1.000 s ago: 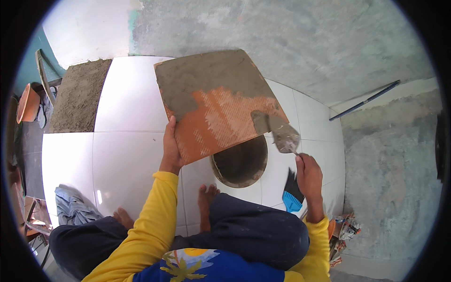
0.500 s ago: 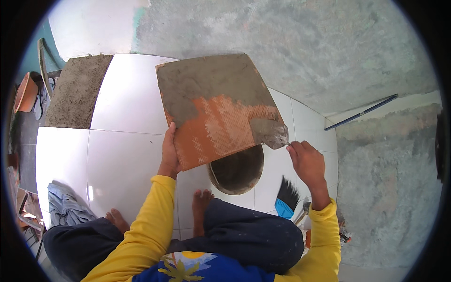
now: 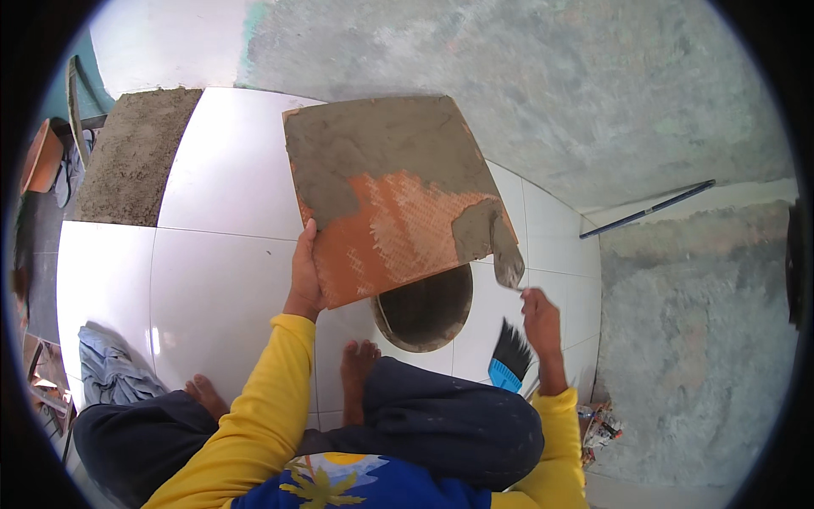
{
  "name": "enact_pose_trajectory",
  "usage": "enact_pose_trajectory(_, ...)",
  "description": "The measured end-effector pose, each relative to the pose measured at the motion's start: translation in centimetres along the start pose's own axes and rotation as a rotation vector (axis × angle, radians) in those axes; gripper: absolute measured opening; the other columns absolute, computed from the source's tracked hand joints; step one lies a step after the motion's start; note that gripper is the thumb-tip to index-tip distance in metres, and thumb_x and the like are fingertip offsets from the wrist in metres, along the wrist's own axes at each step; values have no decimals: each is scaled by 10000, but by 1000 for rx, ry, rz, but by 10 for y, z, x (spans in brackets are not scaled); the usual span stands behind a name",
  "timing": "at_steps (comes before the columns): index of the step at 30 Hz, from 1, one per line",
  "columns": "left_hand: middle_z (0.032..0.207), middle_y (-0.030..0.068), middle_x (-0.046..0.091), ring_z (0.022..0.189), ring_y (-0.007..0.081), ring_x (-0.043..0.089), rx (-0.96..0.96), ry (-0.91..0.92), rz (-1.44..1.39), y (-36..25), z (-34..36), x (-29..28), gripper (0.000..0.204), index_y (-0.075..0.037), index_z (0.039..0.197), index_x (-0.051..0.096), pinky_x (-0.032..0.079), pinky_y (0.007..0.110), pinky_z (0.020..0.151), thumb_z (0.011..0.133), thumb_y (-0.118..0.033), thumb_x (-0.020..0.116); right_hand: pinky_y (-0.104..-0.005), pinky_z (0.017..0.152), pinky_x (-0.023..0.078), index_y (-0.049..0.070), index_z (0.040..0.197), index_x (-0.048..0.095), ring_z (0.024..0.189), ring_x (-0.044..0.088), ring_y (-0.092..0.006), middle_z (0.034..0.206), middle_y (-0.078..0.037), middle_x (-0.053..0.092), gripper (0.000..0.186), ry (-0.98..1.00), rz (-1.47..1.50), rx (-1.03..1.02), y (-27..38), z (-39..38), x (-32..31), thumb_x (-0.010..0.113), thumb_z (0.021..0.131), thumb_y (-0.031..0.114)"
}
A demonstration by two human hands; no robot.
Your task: The person is installing floor tiles in a room. They spread cement on the floor, place a white tile, and then apply cement to the back of a terracotta tile using a trowel.
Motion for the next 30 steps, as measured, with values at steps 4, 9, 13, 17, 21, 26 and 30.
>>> enact_pose_trajectory(4, 1441, 184, 629, 1284, 326, 644, 19, 29, 38, -3, 2, -3, 653, -5, 1502, 504, 531, 458, 1100, 1100, -519, 495, -496, 739, 545, 32, 1092, 694, 814, 694, -436, 842, -195, 706, 267, -5, 6, 89, -15, -55, -16, 572, 1093, 270)
enact_pose_trajectory(9, 1445, 179, 629, 1287, 323, 641, 5, 38, 25, 1, 4, -2, 662, -8, 1507, 504, 531, 460, 1099, 1098, -528, 496, -509, 697, 542, 71, 1042, 704, 799, 689, -417, 879, -164, 695, 214, -246, -309, -202, 4, -22, -72, 627, 1066, 269)
enact_pose_trajectory(13, 1452, 175, 627, 1291, 324, 639, -37, 25, -13, 4, 6, -8, 676, -9, 1508, 506, 526, 460, 1103, 1090, -541, 504, -491, 676, 559, 94, 984, 692, 781, 697, -384, 893, -142, 678, 252, -181, -545, -360, 41, 33, -73, 623, 1065, 323)
enact_pose_trajectory(17, 1451, 172, 629, 1292, 325, 639, 2, 18, 18, 2, 7, -6, 681, -13, 1508, 507, 523, 459, 1106, 1086, -547, 508, -504, 706, 561, 91, 1021, 715, 822, 707, -413, 908, -168, 708, 300, -148, -702, -240, 33, 78, -72, 590, 1081, 357)
enact_pose_trajectory(21, 1452, 173, 630, 1287, 322, 643, 3, 17, 15, 1, 4, -7, 675, -15, 1515, 496, 525, 457, 1105, 1084, -535, 521, -569, 770, 538, 47, 1040, 720, 893, 693, -484, 920, -231, 734, 361, -15, -215, -170, 19, 100, -62, 583, 1084, 377)
enact_pose_trajectory(26, 1450, 178, 631, 1282, 318, 647, 3, 1, 5, 2, 5, -11, 672, -13, 1519, 485, 531, 454, 1098, 1087, -526, 525, -535, 756, 554, 44, 1089, 717, 838, 699, -473, 910, -229, 731, 351, -2, -438, -130, 2, 93, -61, 581, 1084, 368)
enact_pose_trajectory(30, 1436, 178, 638, 1277, 315, 649, 55, 20, 32, -1, 3, -6, 676, -11, 1515, 489, 535, 451, 1094, 1088, -534, 519, -448, 693, 584, -8, 1116, 684, 734, 696, -392, 894, -186, 703, 333, 223, 240, 302, 4, 68, -58, 567, 1086, 302)
Point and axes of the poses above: each hand's wrist, its own z-axis towards the middle knuckle, its own x-axis out of the palm, y = z × x, the point moved 6 cm from there along z, towards the middle knuckle
